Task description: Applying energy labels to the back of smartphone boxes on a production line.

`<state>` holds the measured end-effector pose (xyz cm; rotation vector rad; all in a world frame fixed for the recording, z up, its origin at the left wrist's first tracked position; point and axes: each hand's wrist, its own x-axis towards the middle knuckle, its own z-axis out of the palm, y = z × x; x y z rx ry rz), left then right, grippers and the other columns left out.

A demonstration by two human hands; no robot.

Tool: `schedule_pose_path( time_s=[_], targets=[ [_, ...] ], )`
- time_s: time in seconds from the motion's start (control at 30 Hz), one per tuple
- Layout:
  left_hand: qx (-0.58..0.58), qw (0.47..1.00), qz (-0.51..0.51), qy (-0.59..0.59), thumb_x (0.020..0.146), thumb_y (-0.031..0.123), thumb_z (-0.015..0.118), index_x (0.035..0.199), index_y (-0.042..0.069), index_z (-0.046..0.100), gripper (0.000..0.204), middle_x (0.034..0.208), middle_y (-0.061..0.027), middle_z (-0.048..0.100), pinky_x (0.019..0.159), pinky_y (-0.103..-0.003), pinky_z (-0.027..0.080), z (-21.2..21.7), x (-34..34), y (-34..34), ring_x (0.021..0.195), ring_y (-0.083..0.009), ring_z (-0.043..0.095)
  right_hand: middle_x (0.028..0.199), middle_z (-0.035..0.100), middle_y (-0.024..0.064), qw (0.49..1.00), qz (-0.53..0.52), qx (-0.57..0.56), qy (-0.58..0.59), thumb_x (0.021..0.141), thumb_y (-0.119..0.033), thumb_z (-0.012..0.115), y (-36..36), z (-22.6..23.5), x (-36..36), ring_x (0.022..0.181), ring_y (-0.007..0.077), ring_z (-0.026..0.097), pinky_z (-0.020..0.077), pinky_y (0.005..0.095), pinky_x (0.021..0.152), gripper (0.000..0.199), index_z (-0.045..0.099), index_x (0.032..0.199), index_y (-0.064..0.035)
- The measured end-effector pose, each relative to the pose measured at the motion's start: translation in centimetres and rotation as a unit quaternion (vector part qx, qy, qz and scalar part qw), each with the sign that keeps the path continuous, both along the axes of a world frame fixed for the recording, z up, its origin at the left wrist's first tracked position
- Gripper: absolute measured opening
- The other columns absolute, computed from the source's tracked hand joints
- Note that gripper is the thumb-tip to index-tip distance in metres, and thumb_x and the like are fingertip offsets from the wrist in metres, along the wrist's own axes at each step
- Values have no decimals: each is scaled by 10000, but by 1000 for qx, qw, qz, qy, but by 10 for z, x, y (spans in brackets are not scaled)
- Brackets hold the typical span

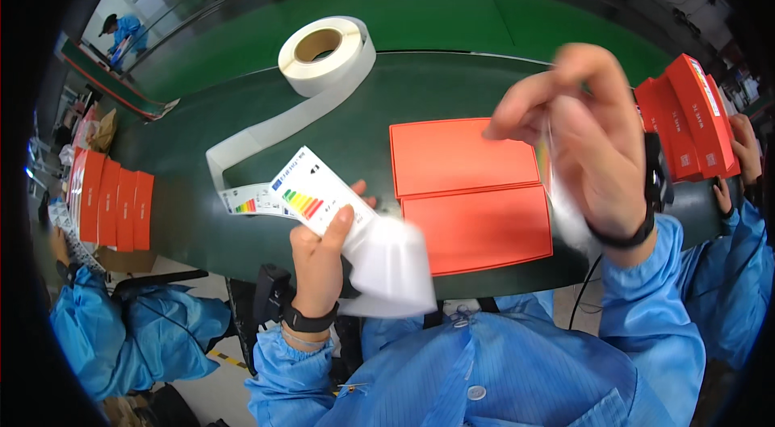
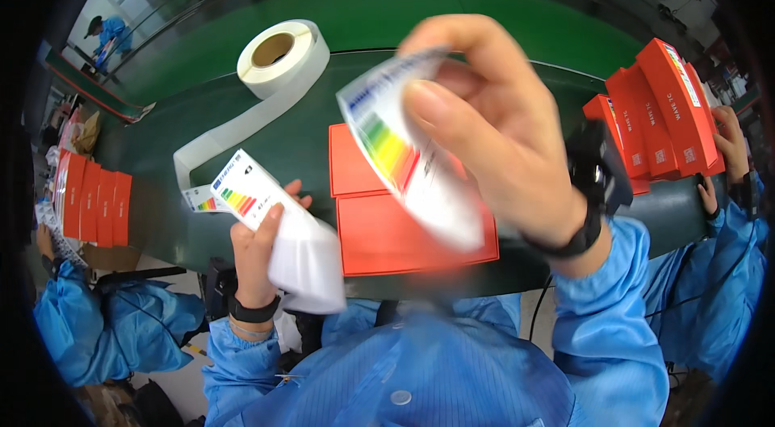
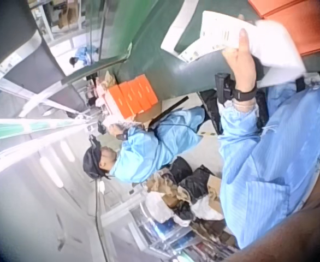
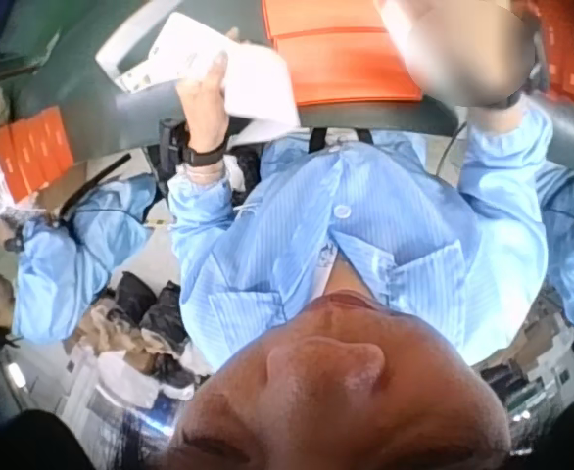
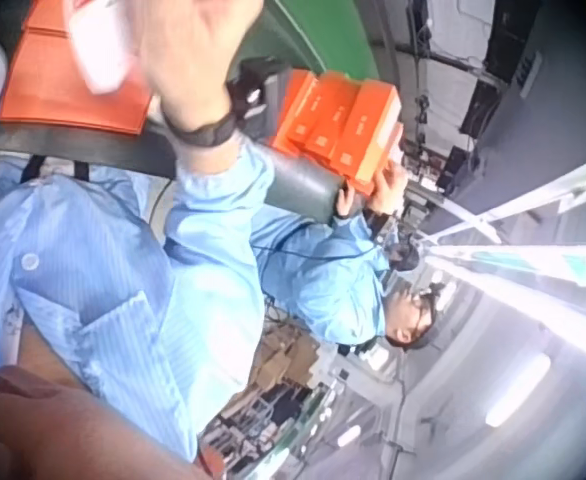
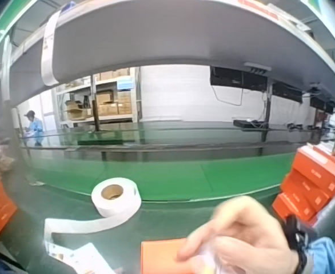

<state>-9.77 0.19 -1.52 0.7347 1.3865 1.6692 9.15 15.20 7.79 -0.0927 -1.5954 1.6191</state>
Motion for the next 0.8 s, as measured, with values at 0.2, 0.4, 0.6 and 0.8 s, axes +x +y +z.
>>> schedule_pose_path(
  time_s=[0.2,0.4,0.6,0.8],
  targets=[
    [89,989,-119,30,841,113,542,1185,-66,487,391,1131,-171,571,813,-291,457,-16,14,4,917,-178,582,940,617,73,876,124,149,-441,851,-47,504,66,-15,-16,792,77,574,474,242,672,563,297,1368,-125],
    [101,938,-161,290,789,115,527,1129,-58,540,381,1171,-199,527,838,-345,439,-44,8,12,1040,-262,509,744,605,185,818,141,286,-479,822,-54,497,70,-43,-58,615,282,602,470,384,587,729,106,1427,-165],
    [108,893,-167,405,736,93,567,869,42,630,155,1079,-138,605,856,-397,394,-44,10,17,1067,-303,526,721,597,209,797,158,263,-521,834,-69,504,72,-50,-71,634,321,601,455,425,588,734,79,1426,-160],
    [126,865,-171,454,738,84,568,917,24,608,193,1104,-146,595,890,-398,378,-47,8,18,1097,-297,514,712,583,208,788,165,279,-523,826,-45,506,71,-49,-78,622,336,581,429,437,578,747,73,1425,-153]
  ],
)
